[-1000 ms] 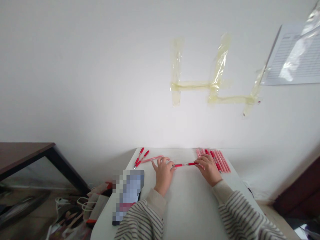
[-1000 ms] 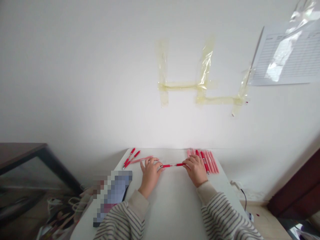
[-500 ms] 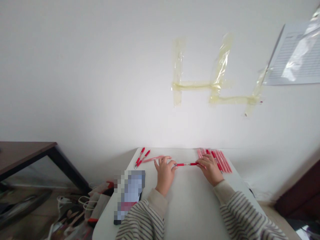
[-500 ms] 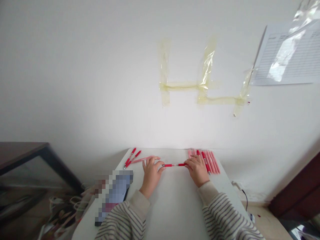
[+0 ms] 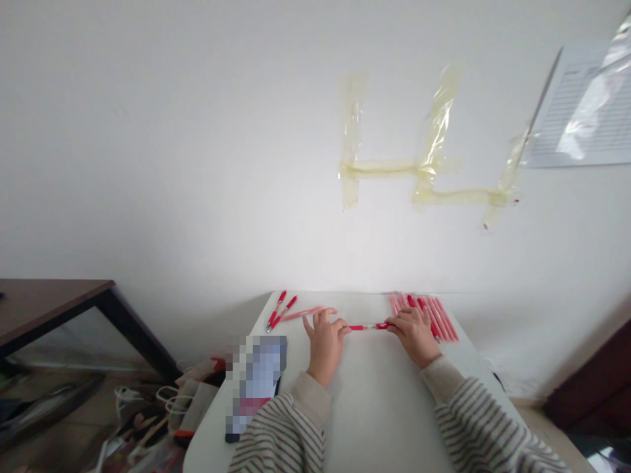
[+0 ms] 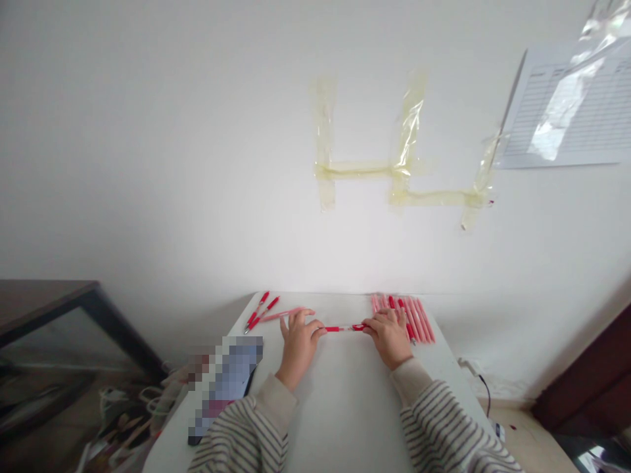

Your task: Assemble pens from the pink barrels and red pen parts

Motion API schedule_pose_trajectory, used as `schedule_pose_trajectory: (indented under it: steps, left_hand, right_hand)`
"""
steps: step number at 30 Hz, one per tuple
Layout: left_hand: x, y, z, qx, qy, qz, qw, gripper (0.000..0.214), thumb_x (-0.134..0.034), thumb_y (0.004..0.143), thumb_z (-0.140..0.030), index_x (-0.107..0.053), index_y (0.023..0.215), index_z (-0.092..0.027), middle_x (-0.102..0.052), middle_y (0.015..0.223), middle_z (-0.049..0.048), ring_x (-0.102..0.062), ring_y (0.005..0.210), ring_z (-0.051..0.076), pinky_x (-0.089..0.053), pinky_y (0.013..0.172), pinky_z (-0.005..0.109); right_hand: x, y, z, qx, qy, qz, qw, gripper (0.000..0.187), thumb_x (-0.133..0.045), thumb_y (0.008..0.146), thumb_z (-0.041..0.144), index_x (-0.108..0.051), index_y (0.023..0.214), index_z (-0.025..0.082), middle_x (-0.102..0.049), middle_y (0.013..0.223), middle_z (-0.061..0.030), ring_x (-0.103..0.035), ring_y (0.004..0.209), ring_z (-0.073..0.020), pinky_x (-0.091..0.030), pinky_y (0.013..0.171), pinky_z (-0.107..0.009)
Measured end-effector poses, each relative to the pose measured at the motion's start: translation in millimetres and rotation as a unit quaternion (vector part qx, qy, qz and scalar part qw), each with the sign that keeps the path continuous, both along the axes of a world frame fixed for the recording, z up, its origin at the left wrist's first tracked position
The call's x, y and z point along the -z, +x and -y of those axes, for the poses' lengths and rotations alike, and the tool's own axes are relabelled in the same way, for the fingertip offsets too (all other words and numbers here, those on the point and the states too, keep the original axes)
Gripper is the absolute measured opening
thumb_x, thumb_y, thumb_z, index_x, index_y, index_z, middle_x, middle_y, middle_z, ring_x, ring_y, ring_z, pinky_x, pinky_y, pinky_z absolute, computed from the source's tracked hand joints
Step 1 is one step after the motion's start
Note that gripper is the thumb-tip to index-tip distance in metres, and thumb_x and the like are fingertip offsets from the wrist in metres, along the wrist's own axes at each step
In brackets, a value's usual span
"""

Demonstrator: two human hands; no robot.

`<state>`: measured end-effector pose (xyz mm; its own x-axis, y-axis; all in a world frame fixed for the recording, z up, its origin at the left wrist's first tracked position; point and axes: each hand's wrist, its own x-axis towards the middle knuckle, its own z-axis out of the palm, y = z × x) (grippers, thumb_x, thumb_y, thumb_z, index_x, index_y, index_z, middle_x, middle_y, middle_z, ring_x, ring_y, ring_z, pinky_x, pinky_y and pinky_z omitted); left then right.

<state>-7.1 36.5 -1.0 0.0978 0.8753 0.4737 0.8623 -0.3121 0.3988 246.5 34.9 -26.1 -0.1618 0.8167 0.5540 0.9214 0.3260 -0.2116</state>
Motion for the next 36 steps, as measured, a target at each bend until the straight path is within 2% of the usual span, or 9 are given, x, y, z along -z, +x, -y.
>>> schedule_pose_trajectory:
  steps: [3, 6, 14, 19, 22, 26, 29, 36]
  left_hand:
    - [1.3, -2, 0, 0.004, -0.011, -0.004, 1.0, 0.012, -0.068, 0.085, -0.03, -0.077, 0.082, -0.035, -0.061, 0.125, -0.0005, -0.045, 0.126, 0.028, -0.009, 0.117, 0.073]
    - [1.7, -3, -1, 0.004, -0.014, -0.003, 1.0, 0.015, -0.066, 0.086, -0.027, -0.077, 0.081, -0.036, -0.062, 0.125, -0.0015, -0.044, 0.126, 0.029, -0.007, 0.117, 0.074]
    - [2.9, -3, -1, -0.003, -0.028, 0.002, 1.0, 0.024, -0.06, 0.087, -0.019, -0.077, 0.077, -0.033, -0.061, 0.128, -0.0017, -0.044, 0.126, 0.029, -0.01, 0.115, 0.075]
    - [2.9, 0, -1, -0.004, -0.034, 0.006, 0.999, 0.016, -0.063, 0.087, -0.027, -0.077, 0.081, -0.032, -0.059, 0.131, 0.0006, -0.043, 0.127, 0.03, -0.009, 0.116, 0.075]
    - [1.5, 1, -1, -0.014, -0.044, 0.019, 0.999, 0.01, -0.067, 0.085, -0.031, -0.078, 0.083, -0.032, -0.058, 0.13, 0.0024, -0.043, 0.128, 0.03, -0.013, 0.115, 0.074]
    - [-0.2, 2, 0, -0.025, -0.045, 0.027, 0.998, 0.008, -0.071, 0.082, -0.028, -0.077, 0.084, -0.033, -0.058, 0.129, 0.0021, -0.044, 0.128, 0.029, -0.017, 0.115, 0.073]
    - [-1.7, 2, 0, -0.031, -0.048, 0.027, 0.998, 0.011, -0.074, 0.079, -0.026, -0.076, 0.087, -0.032, -0.057, 0.128, 0.0027, -0.045, 0.128, 0.029, -0.017, 0.115, 0.073]
    - [-5.2, 2, 1, -0.032, -0.067, 0.014, 0.997, 0.006, -0.072, 0.081, -0.03, -0.077, 0.084, -0.033, -0.06, 0.127, 0.003, -0.044, 0.128, 0.03, -0.015, 0.116, 0.072]
  right_hand:
    - [-2.8, -2, 2, 0.001, -0.013, -0.004, 1.0, 0.022, -0.056, 0.096, 0.043, -0.076, 0.098, 0.036, -0.074, 0.098, -0.0025, -0.055, 0.116, -0.0315, -0.01, 0.111, -0.077]
    - [-4.7, -3, 2, -0.004, -0.018, -0.007, 1.0, 0.022, -0.056, 0.096, 0.042, -0.077, 0.096, 0.037, -0.074, 0.096, -0.0027, -0.055, 0.118, -0.0318, -0.006, 0.11, -0.078]
    - [-6.7, -1, 3, -0.006, 0.014, -0.019, 1.0, 0.022, -0.055, 0.096, 0.035, -0.076, 0.092, 0.038, -0.074, 0.092, -0.0004, -0.056, 0.118, -0.03, -0.003, 0.112, -0.077]
    - [-2.9, 2, 1, -0.004, 0.037, -0.016, 0.999, 0.02, -0.055, 0.096, 0.037, -0.075, 0.094, 0.035, -0.074, 0.093, -0.0018, -0.056, 0.116, -0.0296, -0.006, 0.113, -0.074]
    - [-2.1, 3, -1, -0.001, 0.036, 0.002, 0.999, 0.02, -0.058, 0.094, 0.039, -0.074, 0.106, 0.036, -0.073, 0.098, -0.0035, -0.056, 0.112, -0.0304, -0.01, 0.112, -0.074]
    - [-4.3, 4, -1, -0.005, 0.02, 0.039, 0.999, 0.026, -0.061, 0.093, 0.043, -0.071, 0.117, 0.039, -0.073, 0.099, -0.0047, -0.056, 0.108, -0.0311, -0.017, 0.111, -0.072]
    - [-7.1, 2, 2, -0.003, 0.011, 0.048, 0.999, 0.026, -0.057, 0.095, 0.046, -0.071, 0.116, 0.04, -0.072, 0.098, -0.0049, -0.055, 0.108, -0.0312, -0.02, 0.11, -0.072]
    - [-12.8, -6, 8, 0.005, 0.01, 0.017, 1.0, 0.024, -0.053, 0.097, 0.045, -0.074, 0.104, 0.036, -0.071, 0.097, -0.0041, -0.051, 0.114, -0.0312, -0.016, 0.111, -0.072]
